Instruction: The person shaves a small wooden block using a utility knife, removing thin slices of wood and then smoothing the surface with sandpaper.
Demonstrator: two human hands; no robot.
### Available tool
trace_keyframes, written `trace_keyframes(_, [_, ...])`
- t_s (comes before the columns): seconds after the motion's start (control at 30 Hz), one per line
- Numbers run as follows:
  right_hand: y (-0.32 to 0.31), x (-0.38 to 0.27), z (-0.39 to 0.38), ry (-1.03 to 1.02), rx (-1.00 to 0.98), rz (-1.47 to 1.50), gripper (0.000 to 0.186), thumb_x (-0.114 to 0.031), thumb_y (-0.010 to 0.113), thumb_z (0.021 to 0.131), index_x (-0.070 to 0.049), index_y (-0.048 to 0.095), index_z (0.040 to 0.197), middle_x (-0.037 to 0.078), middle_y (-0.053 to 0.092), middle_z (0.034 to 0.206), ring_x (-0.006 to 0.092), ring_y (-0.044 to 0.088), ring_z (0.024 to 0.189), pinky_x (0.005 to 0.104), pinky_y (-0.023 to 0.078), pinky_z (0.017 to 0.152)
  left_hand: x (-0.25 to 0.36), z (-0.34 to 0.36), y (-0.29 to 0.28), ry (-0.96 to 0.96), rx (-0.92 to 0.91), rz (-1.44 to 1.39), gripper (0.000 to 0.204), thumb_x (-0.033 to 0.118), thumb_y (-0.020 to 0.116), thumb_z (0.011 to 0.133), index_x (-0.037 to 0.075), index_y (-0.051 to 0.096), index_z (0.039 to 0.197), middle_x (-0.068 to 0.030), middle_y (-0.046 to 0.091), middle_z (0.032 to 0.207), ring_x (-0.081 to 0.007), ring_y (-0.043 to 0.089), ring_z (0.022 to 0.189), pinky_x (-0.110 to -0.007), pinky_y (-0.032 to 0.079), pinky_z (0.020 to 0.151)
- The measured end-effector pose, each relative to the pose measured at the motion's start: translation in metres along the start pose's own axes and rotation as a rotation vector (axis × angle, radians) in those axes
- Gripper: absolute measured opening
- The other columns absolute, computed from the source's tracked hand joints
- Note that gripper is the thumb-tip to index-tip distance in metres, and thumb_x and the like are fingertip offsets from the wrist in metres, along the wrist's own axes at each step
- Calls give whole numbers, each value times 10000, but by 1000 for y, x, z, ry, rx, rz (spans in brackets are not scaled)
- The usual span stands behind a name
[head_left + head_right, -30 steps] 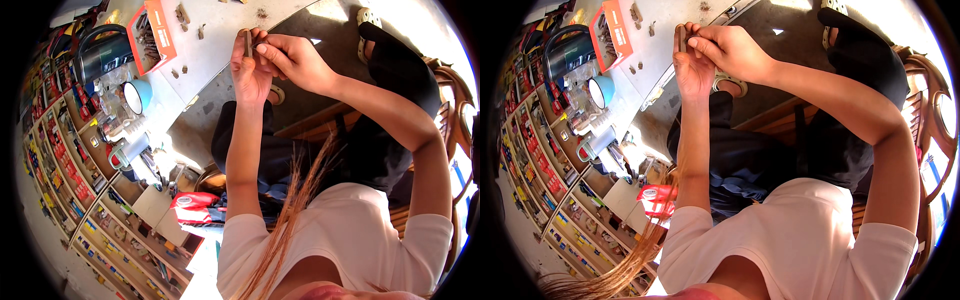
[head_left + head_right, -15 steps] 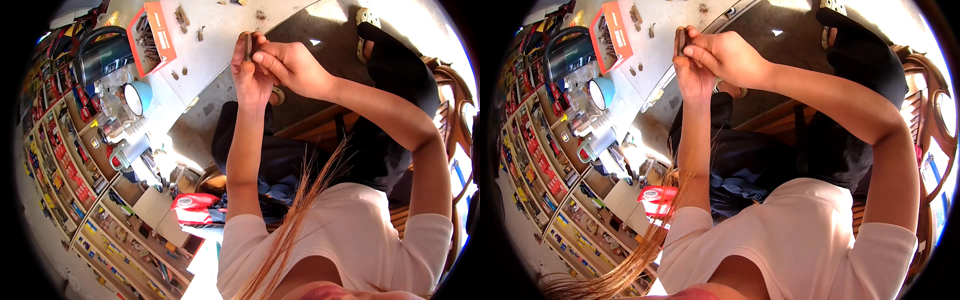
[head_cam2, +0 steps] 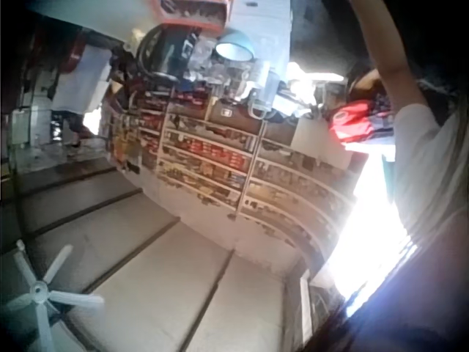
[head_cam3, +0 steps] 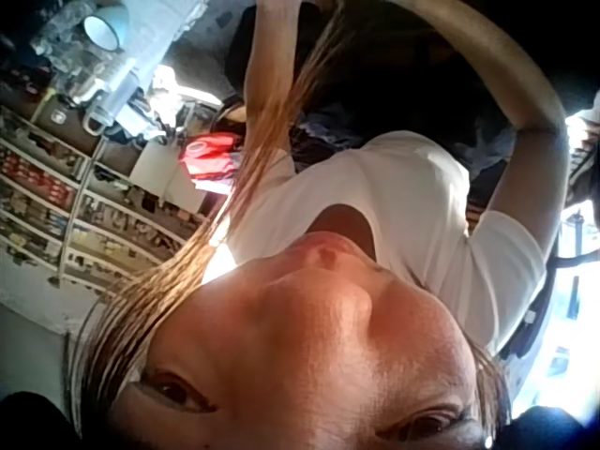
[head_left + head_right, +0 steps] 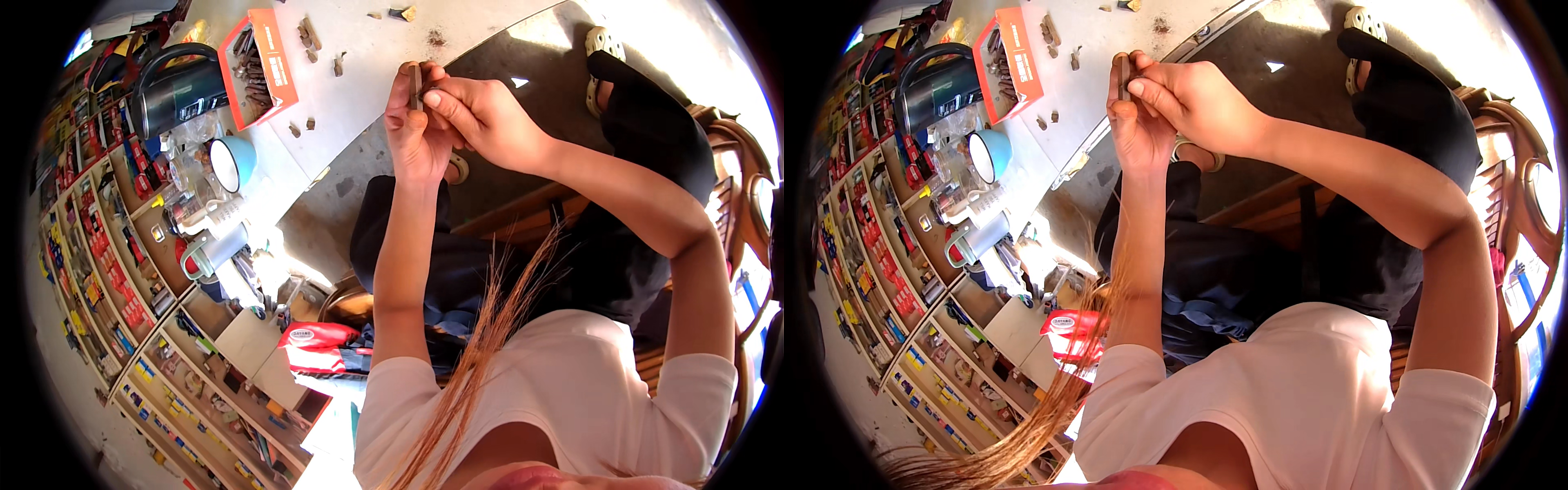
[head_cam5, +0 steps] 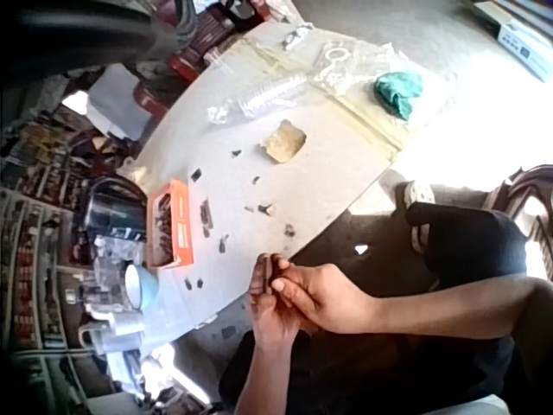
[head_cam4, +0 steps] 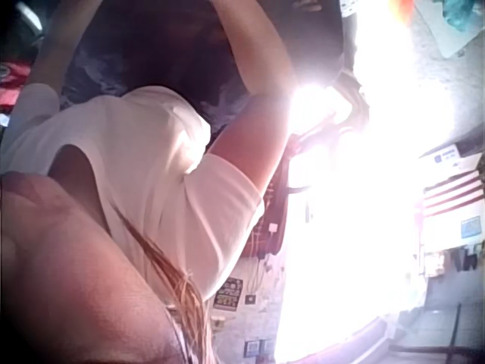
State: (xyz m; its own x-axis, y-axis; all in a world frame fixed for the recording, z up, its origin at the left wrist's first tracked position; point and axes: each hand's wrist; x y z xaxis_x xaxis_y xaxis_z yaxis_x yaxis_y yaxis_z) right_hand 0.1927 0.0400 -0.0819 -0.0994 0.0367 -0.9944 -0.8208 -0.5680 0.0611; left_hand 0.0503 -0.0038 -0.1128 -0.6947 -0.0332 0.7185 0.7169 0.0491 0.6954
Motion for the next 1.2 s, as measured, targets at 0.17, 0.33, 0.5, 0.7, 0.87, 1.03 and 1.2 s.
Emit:
trace_keyframes(0.17, [2, 4, 1, -94, -22, -105, 336, -261, 495, 1043, -14, 584, 834, 62, 544, 585, 150, 518, 517, 300, 438, 518, 1, -5, -4, 28, 32, 27, 729, 340, 826, 770, 46, 493, 1348, -38, 557, 1265, -151, 574, 1124, -299, 532, 968])
trace_keyframes(0.33, [-1, -1, -4, -5, -121, -87, 331, -262, 495, 1042, -17, 586, 838, 63, 550, 589, 160, 522, 514, 305, 440, 517, 1, -6, -5, 35, 11, 11, 712, 311, 825, 777, 44, 503, 1354, -41, 562, 1265, -154, 572, 1134, -294, 531, 967])
trace_keyframes(0.5, [0, 0, -1, 15, -32, -54, 320, -268, 499, 1040, -22, 588, 856, 77, 554, 590, 179, 545, 518, 314, 445, 518, 1, -1, 0, 43, 0, 47, 714, 325, 822, 779, 43, 503, 1353, -41, 559, 1264, -155, 567, 1133, -289, 527, 968])
trace_keyframes(0.7, [-2, -1, -2, -5, -76, -66, 322, -273, 503, 1034, -24, 600, 854, 86, 552, 591, 206, 550, 527, 328, 452, 518, 1, -4, -3, 41, 21, 76, 734, 330, 817, 783, 33, 484, 1367, -45, 551, 1271, -151, 568, 1133, -281, 529, 958])
trace_keyframes(0.87, [-5, 2, -2, 2, -89, -52, 334, -275, 492, 1038, -17, 602, 857, 92, 551, 587, 217, 552, 526, 329, 455, 522, -3, -3, -2, 35, 35, 78, 758, 352, 824, 770, 17, 479, 1355, -40, 557, 1245, -136, 579, 1097, -272, 540, 923])
trace_keyframes(1.03, [-11, 0, -3, -66, -182, -83, 343, -269, 478, 1049, -20, 582, 838, 53, 539, 572, 160, 524, 506, 305, 444, 517, -3, -2, -2, 35, 2, 80, 761, 367, 826, 761, 13, 493, 1347, -61, 577, 1213, -145, 583, 1092, -280, 538, 920])
trace_keyframes(1.2, [-9, -6, -10, 44, -163, 101, 370, -276, 457, 1059, -32, 557, 800, 30, 544, 618, 93, 505, 540, 263, 422, 510, -8, -5, 2, 49, 11, 5, 619, 267, 800, 821, -6, 534, 1308, -123, 604, 1227, -224, 595, 1142, -351, 490, 1002])
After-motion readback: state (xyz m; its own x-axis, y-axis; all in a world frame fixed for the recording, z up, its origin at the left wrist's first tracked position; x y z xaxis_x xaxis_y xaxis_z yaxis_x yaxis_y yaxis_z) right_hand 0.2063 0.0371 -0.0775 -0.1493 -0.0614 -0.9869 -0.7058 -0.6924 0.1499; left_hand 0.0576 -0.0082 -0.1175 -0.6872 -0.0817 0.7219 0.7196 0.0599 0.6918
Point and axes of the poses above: each hand's wrist, its own z-axis towards the middle knuckle, its own y-axis out of the palm, x = y × z
